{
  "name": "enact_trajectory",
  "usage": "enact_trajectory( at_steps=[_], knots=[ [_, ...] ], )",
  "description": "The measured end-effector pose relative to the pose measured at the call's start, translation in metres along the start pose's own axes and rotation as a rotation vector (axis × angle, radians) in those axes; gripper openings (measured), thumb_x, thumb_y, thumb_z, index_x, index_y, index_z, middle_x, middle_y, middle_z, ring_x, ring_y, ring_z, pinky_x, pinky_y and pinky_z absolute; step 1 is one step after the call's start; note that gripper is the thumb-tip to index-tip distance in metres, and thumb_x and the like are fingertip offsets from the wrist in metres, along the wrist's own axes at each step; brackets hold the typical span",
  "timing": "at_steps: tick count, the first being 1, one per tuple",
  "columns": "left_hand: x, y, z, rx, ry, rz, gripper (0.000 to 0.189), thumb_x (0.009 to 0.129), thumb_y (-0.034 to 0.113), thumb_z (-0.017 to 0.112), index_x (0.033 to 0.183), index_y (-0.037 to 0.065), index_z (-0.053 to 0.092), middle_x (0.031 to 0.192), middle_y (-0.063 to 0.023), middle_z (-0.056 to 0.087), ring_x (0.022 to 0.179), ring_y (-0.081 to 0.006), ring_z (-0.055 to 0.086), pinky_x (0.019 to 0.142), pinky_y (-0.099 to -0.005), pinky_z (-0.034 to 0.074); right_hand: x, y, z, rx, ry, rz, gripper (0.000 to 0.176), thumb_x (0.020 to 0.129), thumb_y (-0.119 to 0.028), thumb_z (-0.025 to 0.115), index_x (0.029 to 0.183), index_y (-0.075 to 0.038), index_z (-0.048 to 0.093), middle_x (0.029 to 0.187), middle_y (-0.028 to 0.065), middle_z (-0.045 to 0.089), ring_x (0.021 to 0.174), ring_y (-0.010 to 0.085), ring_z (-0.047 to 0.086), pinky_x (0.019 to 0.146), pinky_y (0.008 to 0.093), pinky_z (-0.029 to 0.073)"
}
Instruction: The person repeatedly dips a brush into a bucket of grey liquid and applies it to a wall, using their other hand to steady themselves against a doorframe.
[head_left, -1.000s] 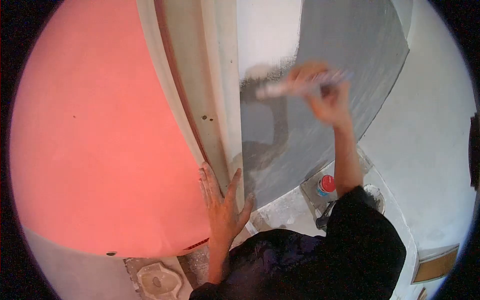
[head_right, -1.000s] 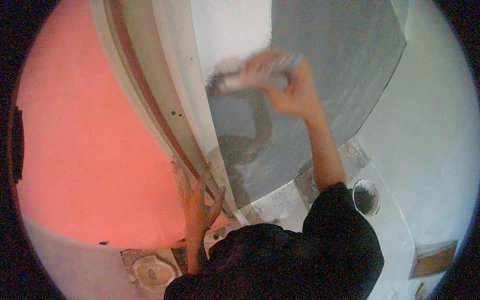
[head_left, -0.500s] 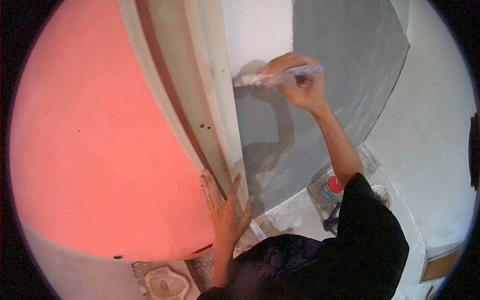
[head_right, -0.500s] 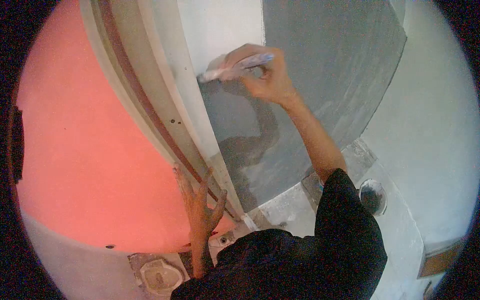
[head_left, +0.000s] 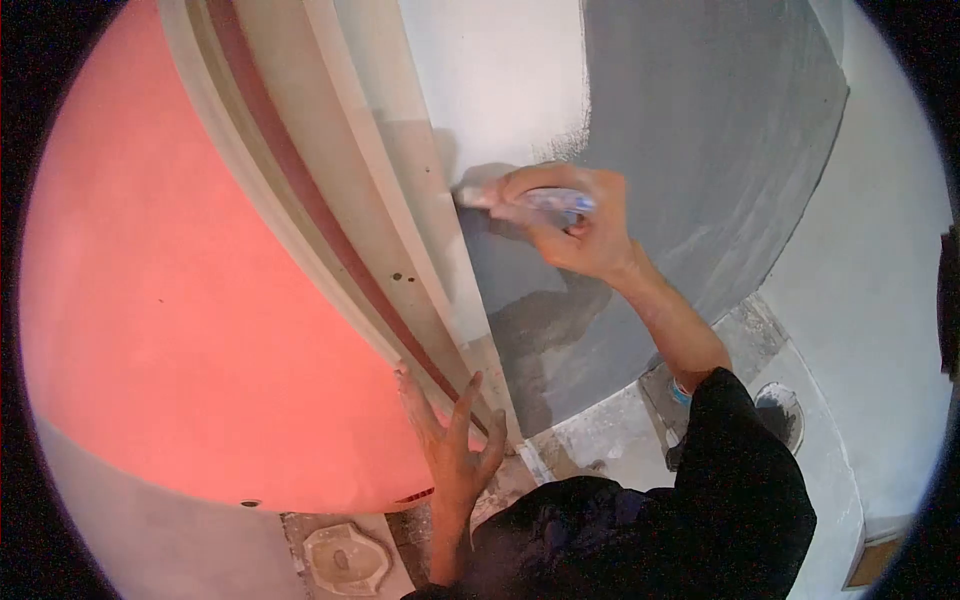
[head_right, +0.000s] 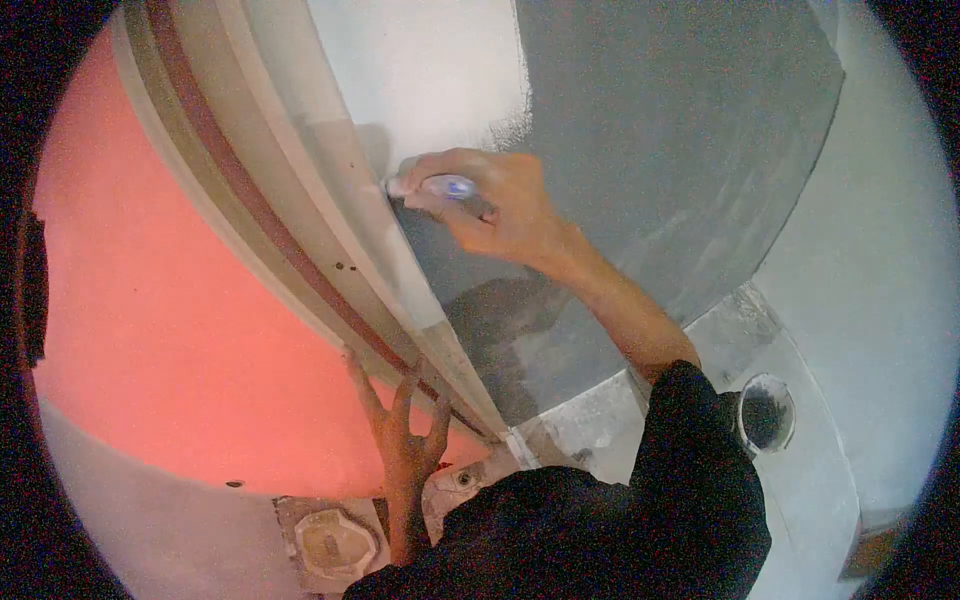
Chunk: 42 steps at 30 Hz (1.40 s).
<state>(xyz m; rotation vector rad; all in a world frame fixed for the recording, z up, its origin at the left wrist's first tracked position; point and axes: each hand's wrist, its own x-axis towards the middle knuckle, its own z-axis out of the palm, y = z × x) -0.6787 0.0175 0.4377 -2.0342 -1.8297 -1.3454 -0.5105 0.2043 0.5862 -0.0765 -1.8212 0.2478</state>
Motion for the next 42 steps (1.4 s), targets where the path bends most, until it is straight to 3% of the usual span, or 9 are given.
enact_trajectory(
  at_steps=[3, 9, 15, 18, 24, 33, 36, 39, 42],
  knots=[
    [0.001, 0.008, -0.008, -0.074, 0.128, 0.035, 0.045, 0.076, 0.012, 0.072, 0.12, 0.011, 0.065, 0.156, -0.0314, 0.013, 0.144, -0.0507, 0.017, 0.113, -0.0576, 0.022, -0.007, -0.008, 0.008, 0.053, 0.352, -0.122, 0.021, 0.079, -0.002, 0.077, 0.098, -0.007, 0.068, 0.097, 0.0135, 0.073, 0.084, 0.0233, 0.073, 0.071, 0.0289, 0.058],
    [0.017, 0.008, -0.023, 0.073, 0.234, 0.117, 0.034, 0.078, 0.011, 0.07, 0.111, 0.007, 0.066, 0.154, -0.0295, 0.02, 0.142, -0.0484, 0.025, 0.112, -0.0559, 0.027, -0.067, -0.024, 0.004, -0.222, 0.171, -0.059, 0.023, 0.077, 0.003, 0.076, 0.097, -0.006, 0.069, 0.104, 0.0158, 0.072, 0.092, 0.0225, 0.072, 0.071, 0.0308, 0.059],
    [0.023, 0.012, -0.03, 0.11, 0.282, 0.092, 0.032, 0.08, 0.014, 0.069, 0.111, 0.007, 0.066, 0.154, -0.0284, 0.022, 0.143, -0.0464, 0.023, 0.112, -0.0571, 0.025, -0.054, -0.038, -0.018, -0.012, 0.027, 0.207, 0.02, 0.079, 0.002, 0.074, 0.097, -0.005, 0.07, 0.105, 0.0117, 0.073, 0.094, 0.0236, 0.072, 0.077, 0.0304, 0.057],
    [0.028, 0.016, -0.029, 0.127, 0.296, 0.127, 0.032, 0.081, 0.013, 0.069, 0.112, 0.006, 0.066, 0.154, -0.0284, 0.022, 0.143, -0.0457, 0.022, 0.113, -0.0574, 0.023, -0.041, -0.006, -0.003, -0.024, -0.001, 0.163, 0.02, 0.08, 0.003, 0.072, 0.099, -0.004, 0.07, 0.104, 0.0095, 0.073, 0.093, 0.0229, 0.072, 0.077, 0.0312, 0.057],
    [0.027, 0.021, -0.03, 0.119, 0.328, 0.112, 0.032, 0.081, 0.013, 0.068, 0.112, 0.007, 0.065, 0.154, -0.028, 0.023, 0.143, -0.0454, 0.023, 0.113, -0.0571, 0.023, -0.008, -0.017, -0.013, -0.035, 0.247, -0.135, 0.02, 0.078, 0.007, 0.071, 0.096, -0.003, 0.069, 0.102, 0.0145, 0.073, 0.089, 0.0229, 0.072, 0.075, 0.0323, 0.057],
    [0.021, 0.023, -0.029, 0.12, 0.323, 0.065, 0.03, 0.083, 0.014, 0.067, 0.112, 0.006, 0.065, 0.154, -0.0275, 0.025, 0.143, -0.0454, 0.024, 0.113, -0.0565, 0.024, -0.036, -0.019, 0.003, 0.119, 0.391, 0.106, 0.017, 0.08, 0.01, 0.07, 0.09, -0.002, 0.064, 0.097, 0.0169, 0.071, 0.094, 0.0191, 0.069, 0.074, 0.0278, 0.055],
    [0.022, 0.023, -0.024, 0.102, 0.336, 0.074, 0.03, 0.083, 0.015, 0.067, 0.111, 0.006, 0.065, 0.154, -0.0275, 0.025, 0.143, -0.0451, 0.024, 0.113, -0.0565, 0.024, -0.024, -0.019, 0.012, -0.087, 0.34, -0.02, 0.015, 0.08, 0.007, 0.069, 0.092, -0.003, 0.069, 0.097, 0.011, 0.073, 0.085, 0.0144, 0.069, 0.074, 0.0262, 0.055],
    [0.024, 0.026, -0.023, 0.091, 0.316, 0.094, 0.03, 0.083, 0.016, 0.068, 0.111, 0.006, 0.066, 0.153, -0.0273, 0.025, 0.142, -0.0449, 0.024, 0.113, -0.0566, 0.024, -0.034, -0.028, 0.003, 0.091, 0.235, 0.282, 0.016, 0.081, 0.007, 0.069, 0.093, -0.003, 0.069, 0.097, 0.0103, 0.073, 0.086, 0.0149, 0.069, 0.076, 0.0261, 0.055],
    [0.026, 0.026, -0.021, 0.071, 0.326, 0.114, 0.03, 0.082, 0.016, 0.068, 0.11, 0.006, 0.066, 0.153, -0.0274, 0.025, 0.142, -0.0451, 0.025, 0.112, -0.0567, 0.025, -0.058, -0.028, 0.005, 0.044, 0.18, 0.257, 0.015, 0.081, 0.007, 0.068, 0.093, -0.002, 0.068, 0.096, 0.0115, 0.073, 0.09, 0.0172, 0.07, 0.077, 0.0269, 0.055]
  ],
)
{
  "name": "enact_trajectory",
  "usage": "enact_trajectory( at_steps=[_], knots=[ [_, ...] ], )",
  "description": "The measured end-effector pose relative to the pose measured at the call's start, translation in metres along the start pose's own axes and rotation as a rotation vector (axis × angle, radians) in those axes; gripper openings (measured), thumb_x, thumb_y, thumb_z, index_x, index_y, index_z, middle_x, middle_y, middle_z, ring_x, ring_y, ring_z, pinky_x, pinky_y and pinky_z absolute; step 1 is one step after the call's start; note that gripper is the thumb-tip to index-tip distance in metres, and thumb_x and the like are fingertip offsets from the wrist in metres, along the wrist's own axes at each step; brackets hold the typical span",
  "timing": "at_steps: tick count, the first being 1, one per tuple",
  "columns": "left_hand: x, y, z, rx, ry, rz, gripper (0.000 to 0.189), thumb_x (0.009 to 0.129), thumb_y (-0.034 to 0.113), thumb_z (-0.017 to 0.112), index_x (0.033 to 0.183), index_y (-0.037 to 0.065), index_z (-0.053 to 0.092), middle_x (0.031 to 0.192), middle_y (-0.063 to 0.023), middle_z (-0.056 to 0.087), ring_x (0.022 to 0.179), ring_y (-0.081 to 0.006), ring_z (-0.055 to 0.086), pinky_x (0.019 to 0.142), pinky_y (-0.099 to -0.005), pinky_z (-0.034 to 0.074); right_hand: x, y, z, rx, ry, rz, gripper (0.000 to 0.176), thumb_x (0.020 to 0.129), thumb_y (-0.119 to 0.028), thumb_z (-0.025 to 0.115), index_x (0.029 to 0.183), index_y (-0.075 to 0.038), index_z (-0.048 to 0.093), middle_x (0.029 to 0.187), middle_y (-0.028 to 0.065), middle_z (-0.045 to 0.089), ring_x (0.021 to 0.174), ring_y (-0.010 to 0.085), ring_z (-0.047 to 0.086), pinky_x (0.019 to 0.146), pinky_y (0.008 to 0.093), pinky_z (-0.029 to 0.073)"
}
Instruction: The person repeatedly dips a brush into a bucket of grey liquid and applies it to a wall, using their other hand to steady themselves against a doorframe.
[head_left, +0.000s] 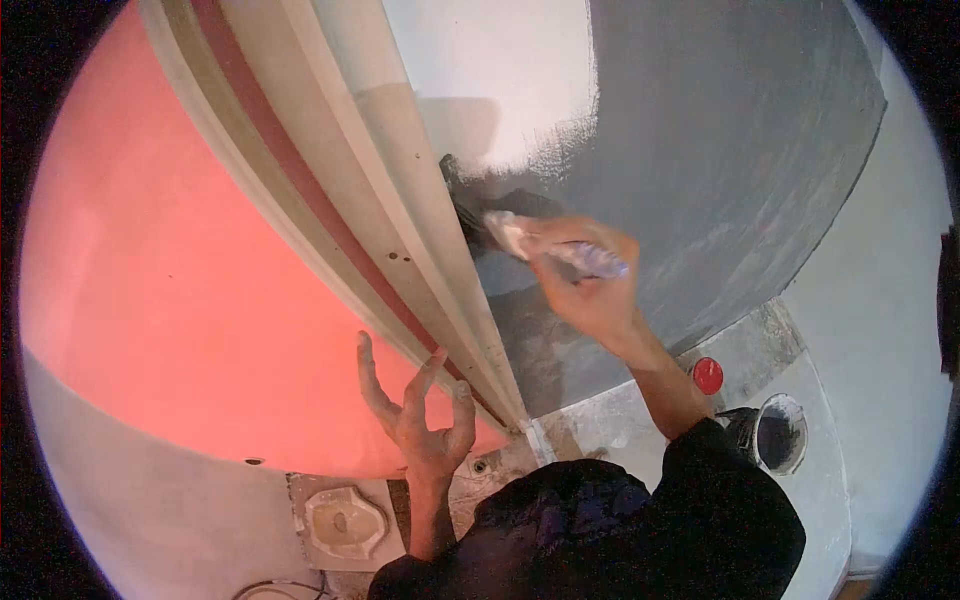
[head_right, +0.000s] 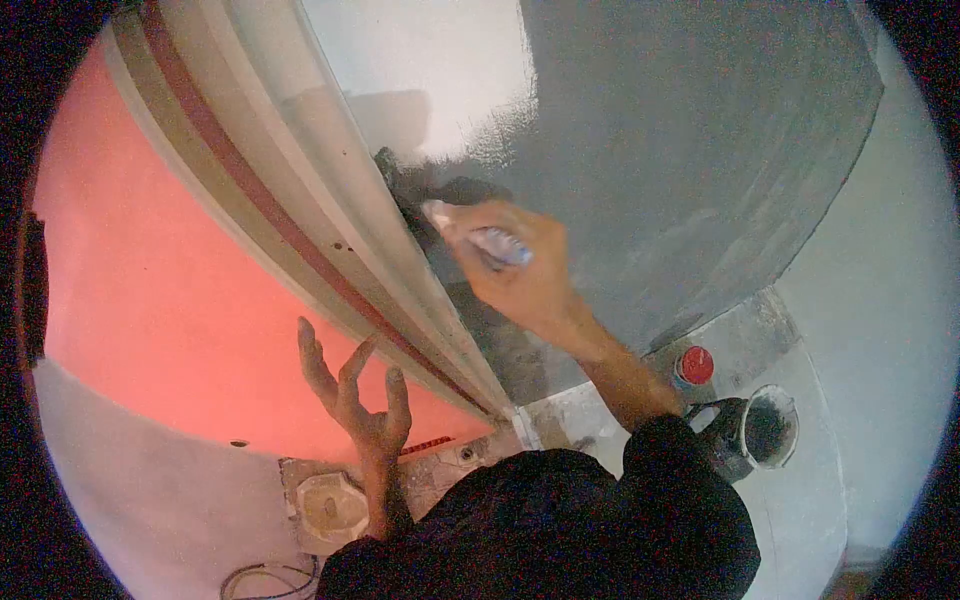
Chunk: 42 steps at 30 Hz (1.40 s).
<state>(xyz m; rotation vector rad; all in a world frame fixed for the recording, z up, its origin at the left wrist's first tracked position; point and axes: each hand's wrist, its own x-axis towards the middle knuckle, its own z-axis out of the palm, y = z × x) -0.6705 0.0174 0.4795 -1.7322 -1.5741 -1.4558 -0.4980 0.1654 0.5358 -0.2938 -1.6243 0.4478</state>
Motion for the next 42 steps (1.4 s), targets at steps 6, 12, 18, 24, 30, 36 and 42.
enact_trajectory(
  at_steps=[6, 12, 18, 24, 30, 36, 42],
  knots=[
    [0.003, 0.0, 0.002, -0.046, -0.015, 0.001, 0.031, 0.081, 0.015, 0.068, 0.109, 0.005, 0.065, 0.153, -0.0276, 0.026, 0.142, -0.0456, 0.025, 0.111, -0.0567, 0.026, 0.023, -0.007, 0.004, 0.126, 0.171, -0.231, 0.02, 0.081, 0.009, 0.067, 0.098, -0.002, 0.066, 0.106, 0.0167, 0.07, 0.099, 0.0223, 0.069, 0.079, 0.0295, 0.057],
    [-0.002, -0.004, 0.001, -0.01, -0.019, 0.002, 0.03, 0.081, 0.015, 0.067, 0.11, 0.005, 0.065, 0.153, -0.0274, 0.027, 0.142, -0.0447, 0.026, 0.111, -0.0567, 0.026, -0.03, 0.002, 0.008, -0.157, -0.173, -0.102, 0.02, 0.081, 0.006, 0.067, 0.099, -0.001, 0.065, 0.108, 0.0153, 0.07, 0.098, 0.0216, 0.07, 0.081, 0.0309, 0.056],
    [-0.002, -0.006, -0.001, 0.0, -0.033, -0.02, 0.03, 0.083, 0.016, 0.066, 0.11, 0.004, 0.065, 0.152, -0.027, 0.027, 0.142, -0.0442, 0.026, 0.111, -0.0568, 0.027, -0.006, 0.001, -0.007, 0.071, -0.066, 0.084, 0.005, 0.083, -0.003, 0.069, 0.088, -0.003, 0.066, 0.085, 0.0094, 0.072, 0.081, 0.0101, 0.068, 0.066, 0.0259, 0.054],
    [0.002, 0.002, 0.002, -0.036, -0.012, 0.019, 0.028, 0.083, 0.018, 0.066, 0.108, 0.005, 0.065, 0.152, -0.0266, 0.027, 0.141, -0.044, 0.027, 0.111, -0.0568, 0.027, 0.078, -0.01, -0.004, -0.036, -0.075, 0.104, 0.005, 0.085, -0.006, 0.068, 0.084, -0.002, 0.067, 0.074, 0.0043, 0.067, 0.068, 0.0046, 0.059, 0.058, 0.0241, 0.051],
    [-0.003, -0.007, 0.001, -0.006, -0.001, -0.026, 0.029, 0.084, 0.018, 0.066, 0.11, 0.005, 0.065, 0.151, -0.0256, 0.029, 0.141, -0.0443, 0.027, 0.11, -0.0581, 0.028, 0.047, 0.008, -0.006, -0.016, 0.033, -0.329, 0.013, 0.08, 0.005, 0.072, 0.085, -0.005, 0.064, 0.098, 0.0128, 0.072, 0.081, 0.0156, 0.07, 0.063, 0.0256, 0.055],
    [-0.001, -0.006, -0.002, -0.01, -0.003, -0.007, 0.03, 0.084, 0.02, 0.066, 0.11, 0.005, 0.065, 0.151, -0.0257, 0.03, 0.14, -0.0441, 0.029, 0.11, -0.0574, 0.028, -0.041, 0.027, -0.004, 0.001, -0.2, -0.083, 0.014, 0.08, 0.002, 0.071, 0.09, -0.006, 0.064, 0.101, 0.0127, 0.071, 0.097, 0.027, 0.07, 0.082, 0.0357, 0.058],
    [-0.002, -0.009, 0.0, -0.011, 0.005, -0.012, 0.031, 0.085, 0.021, 0.066, 0.11, 0.004, 0.065, 0.15, -0.0262, 0.032, 0.139, -0.0444, 0.03, 0.11, -0.0568, 0.028, 0.031, 0.028, -0.041, -0.025, -0.693, -0.193, 0.013, 0.084, -0.012, 0.069, 0.096, -0.009, 0.067, 0.098, 0.0091, 0.071, 0.085, 0.0278, 0.07, 0.072, 0.0379, 0.055]
  ],
)
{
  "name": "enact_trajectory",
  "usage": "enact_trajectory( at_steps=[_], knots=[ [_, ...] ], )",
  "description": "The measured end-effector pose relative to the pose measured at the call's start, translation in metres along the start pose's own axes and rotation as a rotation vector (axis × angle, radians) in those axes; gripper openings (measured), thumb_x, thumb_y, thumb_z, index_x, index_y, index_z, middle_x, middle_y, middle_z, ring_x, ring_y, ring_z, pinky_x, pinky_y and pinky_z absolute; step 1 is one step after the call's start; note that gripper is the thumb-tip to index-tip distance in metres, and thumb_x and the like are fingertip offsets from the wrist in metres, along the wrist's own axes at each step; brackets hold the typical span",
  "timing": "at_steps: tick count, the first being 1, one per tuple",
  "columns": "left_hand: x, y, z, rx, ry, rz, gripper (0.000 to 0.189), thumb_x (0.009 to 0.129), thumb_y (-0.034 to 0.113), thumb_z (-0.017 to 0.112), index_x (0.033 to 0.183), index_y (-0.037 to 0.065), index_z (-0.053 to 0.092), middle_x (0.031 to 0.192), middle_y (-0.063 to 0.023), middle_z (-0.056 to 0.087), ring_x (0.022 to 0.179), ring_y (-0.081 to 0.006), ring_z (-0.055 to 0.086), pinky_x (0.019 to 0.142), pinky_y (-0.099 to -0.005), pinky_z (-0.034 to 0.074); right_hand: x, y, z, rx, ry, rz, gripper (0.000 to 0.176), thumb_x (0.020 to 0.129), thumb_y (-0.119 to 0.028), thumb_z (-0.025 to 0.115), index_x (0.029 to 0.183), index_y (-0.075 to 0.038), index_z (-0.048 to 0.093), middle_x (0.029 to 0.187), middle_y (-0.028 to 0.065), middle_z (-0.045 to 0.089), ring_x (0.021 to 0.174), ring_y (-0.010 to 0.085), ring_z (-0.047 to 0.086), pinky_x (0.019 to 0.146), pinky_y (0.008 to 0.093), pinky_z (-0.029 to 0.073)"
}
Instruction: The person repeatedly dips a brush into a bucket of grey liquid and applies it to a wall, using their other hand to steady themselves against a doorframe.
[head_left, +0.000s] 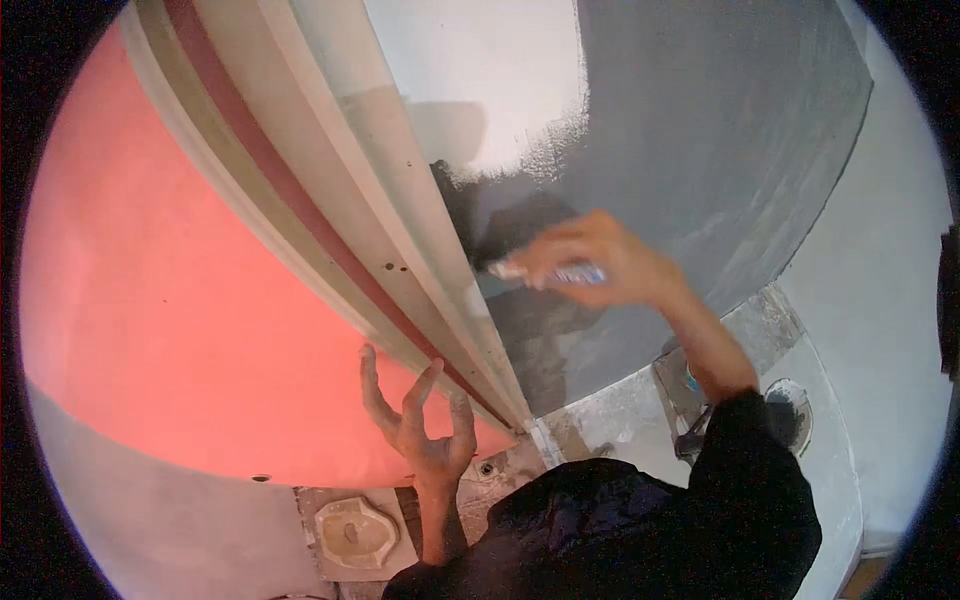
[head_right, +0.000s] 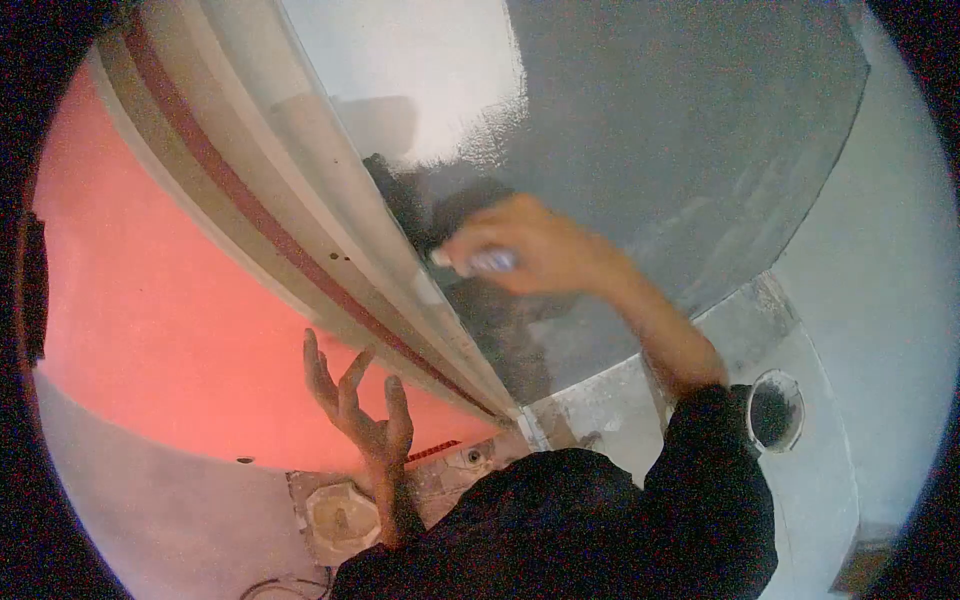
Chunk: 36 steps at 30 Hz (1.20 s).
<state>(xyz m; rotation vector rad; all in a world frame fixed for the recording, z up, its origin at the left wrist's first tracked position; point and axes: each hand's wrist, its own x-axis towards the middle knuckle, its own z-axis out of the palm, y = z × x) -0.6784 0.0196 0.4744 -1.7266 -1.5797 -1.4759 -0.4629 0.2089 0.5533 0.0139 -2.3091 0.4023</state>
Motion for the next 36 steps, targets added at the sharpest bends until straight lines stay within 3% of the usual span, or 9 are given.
enact_trajectory(
  at_steps=[3, 7, 12, 18, 21, 27, 30, 32, 36],
  knots=[
    [0.001, 0.008, 0.001, -0.037, -0.017, 0.025, 0.031, 0.085, 0.022, 0.066, 0.11, 0.004, 0.065, 0.15, -0.0261, 0.032, 0.139, -0.0441, 0.031, 0.11, -0.0559, 0.028, 0.055, 0.003, -0.032, -0.079, -0.164, 0.016, 0.016, 0.084, -0.019, 0.07, 0.095, -0.007, 0.069, 0.09, 0.0091, 0.071, 0.078, 0.0293, 0.069, 0.07, 0.0378, 0.054],
    [-0.002, 0.006, 0.0, -0.036, 0.009, 0.014, 0.03, 0.085, 0.021, 0.066, 0.11, 0.004, 0.065, 0.149, -0.0262, 0.033, 0.139, -0.0439, 0.031, 0.111, -0.0552, 0.028, 0.095, -0.013, -0.058, -0.223, -0.058, -0.103, 0.014, 0.084, -0.016, 0.07, 0.094, -0.007, 0.07, 0.088, 0.0099, 0.072, 0.078, 0.027, 0.07, 0.072, 0.0369, 0.055],
    [-0.007, -0.002, -0.005, -0.009, 0.028, -0.042, 0.028, 0.085, 0.018, 0.065, 0.109, 0.003, 0.065, 0.149, -0.0258, 0.033, 0.138, -0.0438, 0.033, 0.111, -0.0555, 0.028, 0.049, -0.016, -0.04, -0.211, 0.189, -0.282, 0.013, 0.083, -0.012, 0.07, 0.095, -0.007, 0.069, 0.094, 0.0101, 0.072, 0.083, 0.0252, 0.071, 0.075, 0.0364, 0.055],
    [-0.008, -0.002, -0.003, -0.029, -0.018, -0.045, 0.028, 0.084, 0.015, 0.066, 0.11, 0.003, 0.064, 0.148, -0.0253, 0.034, 0.138, -0.0434, 0.034, 0.111, -0.056, 0.028, -0.006, 0.009, 0.015, -0.034, -0.266, 0.091, 0.013, 0.084, -0.014, 0.068, 0.095, -0.006, 0.067, 0.088, 0.0113, 0.07, 0.078, 0.0293, 0.068, 0.075, 0.0416, 0.053],
    [-0.007, 0.002, 0.004, -0.084, -0.058, -0.081, 0.038, 0.071, 0.008, 0.069, 0.109, 0.006, 0.068, 0.146, -0.0254, 0.034, 0.139, -0.0445, 0.03, 0.112, -0.0575, 0.027, 0.026, 0.023, -0.014, -0.061, -0.222, 0.058, 0.016, 0.083, -0.017, 0.07, 0.094, -0.006, 0.067, 0.085, 0.0121, 0.069, 0.077, 0.0299, 0.067, 0.073, 0.0421, 0.052],
    [-0.002, 0.008, 0.017, -0.11, -0.035, -0.044, 0.04, 0.069, 0.007, 0.07, 0.108, 0.006, 0.068, 0.144, -0.0244, 0.038, 0.137, -0.0427, 0.033, 0.112, -0.0568, 0.027, 0.068, -0.007, -0.075, -0.298, -0.01, -0.205, 0.015, 0.085, -0.017, 0.07, 0.097, -0.008, 0.069, 0.085, 0.0081, 0.07, 0.078, 0.0289, 0.068, 0.075, 0.0377, 0.054],
    [-0.006, 0.006, 0.017, -0.113, -0.035, -0.068, 0.04, 0.068, 0.006, 0.071, 0.107, 0.006, 0.068, 0.144, -0.0239, 0.039, 0.137, -0.0418, 0.034, 0.112, -0.0565, 0.028, 0.018, -0.012, -0.059, -0.152, 0.042, -0.109, 0.022, 0.081, -0.013, 0.071, 0.102, -0.009, 0.069, 0.088, 0.0069, 0.07, 0.083, 0.029, 0.069, 0.076, 0.037, 0.054],
    [-0.009, 0.004, 0.017, -0.103, -0.043, -0.081, 0.039, 0.068, 0.006, 0.07, 0.107, 0.006, 0.068, 0.144, -0.0231, 0.039, 0.136, -0.0415, 0.034, 0.112, -0.0565, 0.028, -0.011, -0.011, -0.036, 0.074, -0.186, 0.135, 0.024, 0.08, -0.011, 0.069, 0.104, -0.009, 0.068, 0.093, 0.0087, 0.07, 0.086, 0.0306, 0.068, 0.077, 0.0392, 0.054],
    [-0.012, 0.003, 0.019, -0.094, -0.067, -0.08, 0.038, 0.068, 0.006, 0.07, 0.106, 0.006, 0.068, 0.143, -0.0218, 0.041, 0.136, -0.0411, 0.034, 0.112, -0.0568, 0.028, -0.035, 0.032, -0.013, -0.109, -0.382, 0.218, 0.02, 0.081, -0.01, 0.066, 0.101, -0.007, 0.067, 0.094, 0.0105, 0.069, 0.086, 0.0324, 0.067, 0.079, 0.0415, 0.053]
  ],
)
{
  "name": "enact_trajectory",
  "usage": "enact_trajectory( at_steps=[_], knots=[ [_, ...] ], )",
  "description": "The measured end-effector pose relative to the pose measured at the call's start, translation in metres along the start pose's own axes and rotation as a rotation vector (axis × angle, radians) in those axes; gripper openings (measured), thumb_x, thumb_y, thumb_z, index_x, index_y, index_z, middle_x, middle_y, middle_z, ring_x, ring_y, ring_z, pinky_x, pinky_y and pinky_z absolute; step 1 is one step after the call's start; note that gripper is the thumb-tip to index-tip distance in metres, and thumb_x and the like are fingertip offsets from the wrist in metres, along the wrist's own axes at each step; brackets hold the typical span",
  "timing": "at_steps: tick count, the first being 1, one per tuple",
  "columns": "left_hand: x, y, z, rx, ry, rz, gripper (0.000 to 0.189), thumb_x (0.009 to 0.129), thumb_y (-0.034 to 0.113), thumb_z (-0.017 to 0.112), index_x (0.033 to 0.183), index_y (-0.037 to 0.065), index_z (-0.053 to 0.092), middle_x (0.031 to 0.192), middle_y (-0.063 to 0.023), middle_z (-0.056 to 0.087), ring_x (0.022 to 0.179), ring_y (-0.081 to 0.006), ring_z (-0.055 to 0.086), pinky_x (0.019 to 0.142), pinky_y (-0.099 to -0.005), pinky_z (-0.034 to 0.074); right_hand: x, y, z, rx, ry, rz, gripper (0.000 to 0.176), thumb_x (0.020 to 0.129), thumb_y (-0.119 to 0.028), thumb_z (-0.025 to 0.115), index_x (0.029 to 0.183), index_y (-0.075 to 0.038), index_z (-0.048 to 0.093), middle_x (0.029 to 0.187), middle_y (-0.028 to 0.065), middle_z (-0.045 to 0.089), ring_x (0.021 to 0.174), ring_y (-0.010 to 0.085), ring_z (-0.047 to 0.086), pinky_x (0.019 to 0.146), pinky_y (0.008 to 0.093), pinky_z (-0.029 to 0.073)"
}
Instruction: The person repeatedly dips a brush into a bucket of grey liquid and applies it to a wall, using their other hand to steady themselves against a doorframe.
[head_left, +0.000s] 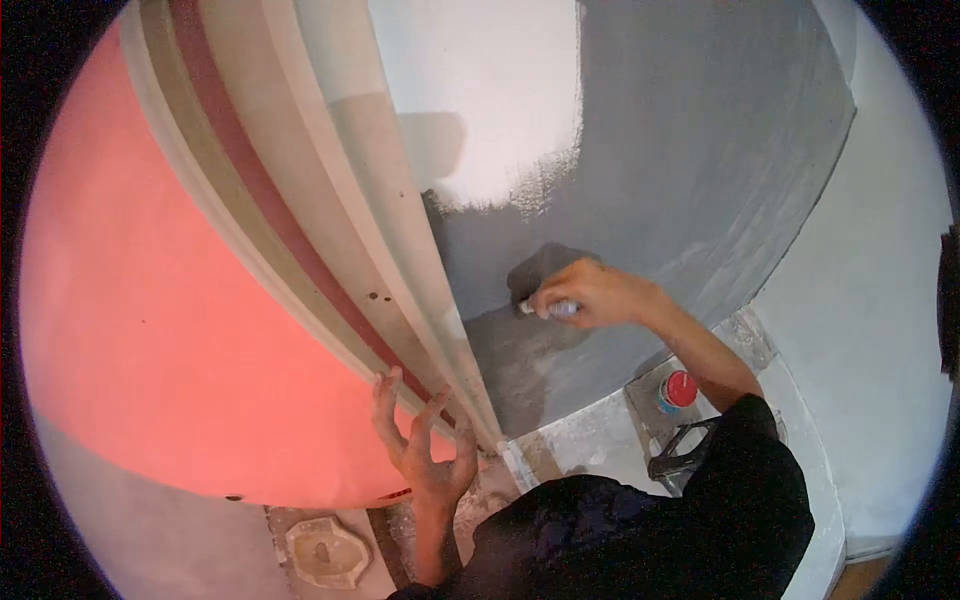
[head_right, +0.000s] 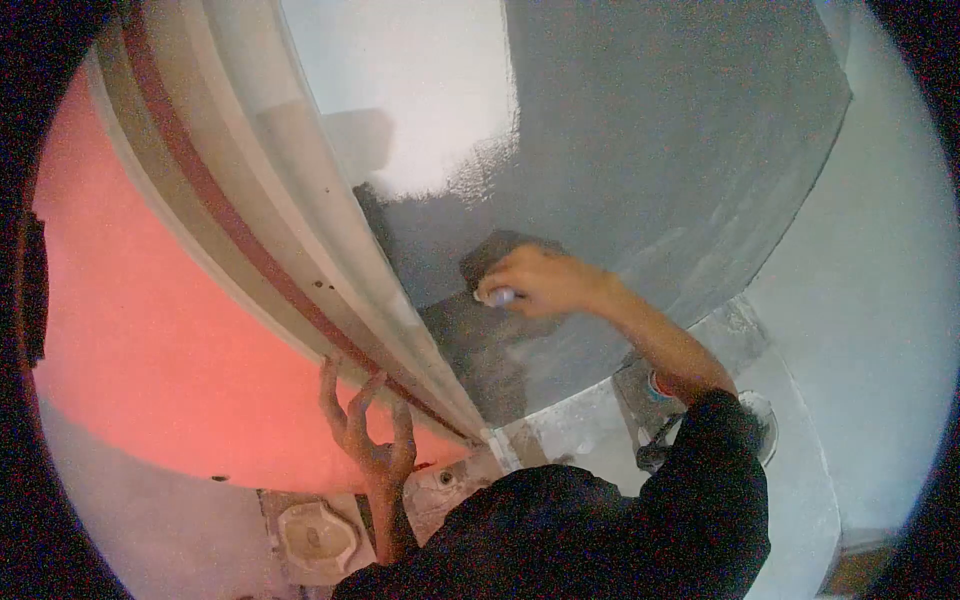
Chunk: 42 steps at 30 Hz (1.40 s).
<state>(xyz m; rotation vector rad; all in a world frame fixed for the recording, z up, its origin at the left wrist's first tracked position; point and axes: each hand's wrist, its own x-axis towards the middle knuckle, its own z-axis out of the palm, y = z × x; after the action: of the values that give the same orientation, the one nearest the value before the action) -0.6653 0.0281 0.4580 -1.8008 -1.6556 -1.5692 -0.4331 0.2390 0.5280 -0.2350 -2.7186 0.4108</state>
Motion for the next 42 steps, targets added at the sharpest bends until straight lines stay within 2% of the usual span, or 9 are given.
enact_trajectory(
  at_steps=[7, 11, 18, 20, 29, 32, 36, 39, 42],
  knots=[
    [0.005, 0.004, -0.004, -0.006, 0.008, 0.028, 0.032, 0.08, 0.013, 0.066, 0.11, 0.006, 0.064, 0.143, -0.0233, 0.042, 0.136, -0.0425, 0.036, 0.111, -0.0558, 0.029, 0.02, -0.044, -0.106, -0.294, 0.258, -0.138, 0.023, 0.075, -0.006, 0.07, 0.097, -0.009, 0.067, 0.097, 0.0073, 0.071, 0.088, 0.0284, 0.068, 0.076, 0.037, 0.054],
    [0.001, 0.002, -0.006, -0.013, 0.003, 0.014, 0.034, 0.08, 0.013, 0.066, 0.113, 0.006, 0.063, 0.142, -0.0245, 0.042, 0.135, -0.043, 0.037, 0.111, -0.0554, 0.03, -0.017, -0.055, -0.08, -0.272, 0.328, -0.127, 0.026, 0.074, -0.006, 0.071, 0.099, -0.01, 0.067, 0.098, 0.0052, 0.071, 0.09, 0.025, 0.069, 0.072, 0.0353, 0.055],
    [0.0, 0.0, -0.009, -0.046, -0.04, 0.047, 0.034, 0.081, 0.012, 0.065, 0.114, 0.008, 0.063, 0.142, -0.0245, 0.042, 0.134, -0.0445, 0.038, 0.109, -0.0568, 0.031, -0.004, -0.018, -0.023, -0.043, 0.054, 0.067, 0.023, 0.074, -0.004, 0.071, 0.097, -0.007, 0.069, 0.099, 0.0096, 0.072, 0.088, 0.0273, 0.07, 0.077, 0.0372, 0.055],
    [-0.001, -0.002, -0.002, -0.084, -0.025, 0.053, 0.038, 0.072, 0.008, 0.068, 0.11, 0.007, 0.067, 0.14, -0.0222, 0.043, 0.135, -0.0424, 0.037, 0.11, -0.0554, 0.031, 0.002, 0.009, -0.021, -0.057, -0.02, 0.034, 0.024, 0.078, -0.009, 0.069, 0.101, -0.006, 0.067, 0.1, 0.0106, 0.07, 0.091, 0.0316, 0.067, 0.082, 0.0419, 0.052],
    [-0.008, -0.008, -0.003, -0.11, -0.053, 0.007, 0.039, 0.069, 0.007, 0.071, 0.108, 0.007, 0.068, 0.14, -0.0205, 0.043, 0.136, -0.0409, 0.036, 0.11, -0.0541, 0.032, 0.002, -0.056, -0.116, -0.241, 0.364, -0.069, 0.017, 0.074, -0.002, 0.07, 0.09, -0.006, 0.07, 0.095, 0.0118, 0.072, 0.089, 0.0276, 0.07, 0.079, 0.0363, 0.054],
    [-0.012, -0.01, -0.007, -0.115, -0.061, 0.018, 0.033, 0.076, 0.013, 0.068, 0.109, 0.006, 0.067, 0.141, -0.022, 0.043, 0.134, -0.0423, 0.038, 0.109, -0.0551, 0.032, -0.017, -0.056, -0.068, 0.095, 0.258, -0.007, 0.016, 0.074, -0.003, 0.071, 0.09, -0.006, 0.069, 0.092, 0.0112, 0.071, 0.087, 0.0277, 0.07, 0.079, 0.0363, 0.054],
    [-0.019, -0.009, -0.012, -0.149, -0.131, 0.021, 0.031, 0.08, 0.016, 0.066, 0.109, 0.005, 0.066, 0.141, -0.0224, 0.044, 0.133, -0.0429, 0.039, 0.108, -0.0548, 0.034, -0.027, -0.002, -0.001, 0.058, 0.072, 0.238, 0.018, 0.074, -0.007, 0.073, 0.092, -0.006, 0.07, 0.092, 0.011, 0.072, 0.087, 0.0271, 0.07, 0.08, 0.0358, 0.053],
    [-0.021, -0.009, -0.012, -0.209, -0.146, 0.033, 0.043, 0.066, 0.005, 0.072, 0.109, 0.008, 0.068, 0.139, -0.0191, 0.045, 0.134, -0.0406, 0.038, 0.109, -0.0532, 0.033, -0.016, -0.001, -0.039, -0.009, 0.14, 0.221, 0.019, 0.076, -0.006, 0.072, 0.094, -0.005, 0.071, 0.092, 0.0108, 0.073, 0.087, 0.0248, 0.07, 0.082, 0.035, 0.053],
    [-0.022, -0.013, -0.018, -0.212, -0.134, 0.022, 0.043, 0.067, 0.005, 0.072, 0.109, 0.009, 0.069, 0.138, -0.0186, 0.046, 0.133, -0.0403, 0.04, 0.107, -0.0522, 0.035, -0.001, -0.035, -0.102, -0.128, 0.287, 0.182, 0.016, 0.076, -0.004, 0.071, 0.092, -0.004, 0.071, 0.093, 0.0094, 0.073, 0.089, 0.0233, 0.07, 0.084, 0.0342, 0.053]
  ],
)
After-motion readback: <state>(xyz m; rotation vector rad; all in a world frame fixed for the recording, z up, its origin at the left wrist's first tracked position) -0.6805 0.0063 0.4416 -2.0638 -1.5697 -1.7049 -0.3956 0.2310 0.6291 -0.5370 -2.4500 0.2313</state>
